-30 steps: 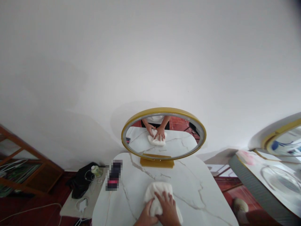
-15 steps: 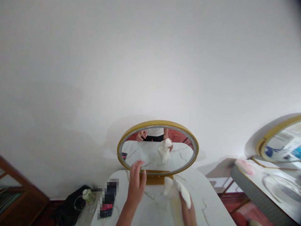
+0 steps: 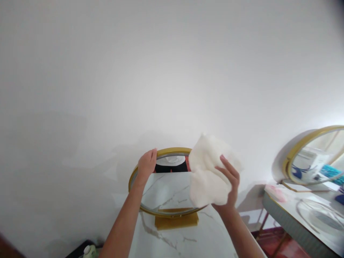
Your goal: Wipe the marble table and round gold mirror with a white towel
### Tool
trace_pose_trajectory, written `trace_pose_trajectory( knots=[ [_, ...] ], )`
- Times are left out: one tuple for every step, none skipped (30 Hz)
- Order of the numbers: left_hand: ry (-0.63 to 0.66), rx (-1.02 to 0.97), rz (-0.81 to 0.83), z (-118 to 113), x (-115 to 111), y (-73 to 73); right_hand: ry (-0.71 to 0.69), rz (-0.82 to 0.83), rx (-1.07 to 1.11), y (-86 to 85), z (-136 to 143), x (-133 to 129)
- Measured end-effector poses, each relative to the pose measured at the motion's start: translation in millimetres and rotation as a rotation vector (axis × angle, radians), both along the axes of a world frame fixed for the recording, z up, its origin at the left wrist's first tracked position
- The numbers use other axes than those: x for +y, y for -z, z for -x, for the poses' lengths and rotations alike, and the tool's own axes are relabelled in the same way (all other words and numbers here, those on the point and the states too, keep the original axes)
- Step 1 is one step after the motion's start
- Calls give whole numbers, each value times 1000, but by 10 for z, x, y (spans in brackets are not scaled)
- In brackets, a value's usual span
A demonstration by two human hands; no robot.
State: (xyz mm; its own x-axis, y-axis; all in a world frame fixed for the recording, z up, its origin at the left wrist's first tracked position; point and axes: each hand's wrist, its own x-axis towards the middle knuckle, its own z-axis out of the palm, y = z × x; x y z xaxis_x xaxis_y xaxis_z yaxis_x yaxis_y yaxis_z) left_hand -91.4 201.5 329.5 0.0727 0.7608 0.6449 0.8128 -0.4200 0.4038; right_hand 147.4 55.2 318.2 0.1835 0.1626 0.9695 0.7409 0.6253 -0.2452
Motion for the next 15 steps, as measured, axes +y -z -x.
trace_pose_trajectory(
  knots=[
    [-54, 18, 26, -8, 12, 17, -9, 4, -94, -42, 4, 79],
    [-100, 40, 40, -15, 14, 29, -15, 22, -194, -66, 16, 166],
    [-133, 64, 46, -21, 9, 35, -14, 53, -293, -77, 36, 258],
    [-154, 82, 47, -25, 0, 35, -2, 97, -379, -78, 63, 349],
    [-165, 95, 47, -27, -9, 31, 18, 156, -456, -73, 96, 435],
    [-171, 103, 49, -28, -17, 25, 41, 228, -522, -67, 132, 512],
    [-172, 107, 52, -27, -22, 19, 63, 302, -575, -59, 167, 578],
    [-171, 106, 54, -25, -25, 13, 82, 372, -616, -53, 200, 631],
    [-169, 102, 55, -22, -25, 10, 97, 428, -647, -48, 226, 671],
    [-169, 97, 54, -17, -25, 9, 108, 467, -673, -45, 246, 699],
    [-169, 92, 52, -12, -23, 10, 117, 493, -693, -44, 257, 717],
    [-168, 89, 46, -7, -23, 13, 124, 510, -709, -46, 261, 727],
    [-164, 89, 41, -3, -23, 17, 133, 521, -720, -49, 259, 731],
    [-158, 91, 37, -1, -26, 21, 141, 529, -724, -54, 255, 732],
    [-151, 93, 34, -2, -29, 24, 152, 535, -725, -62, 250, 731]
  ],
)
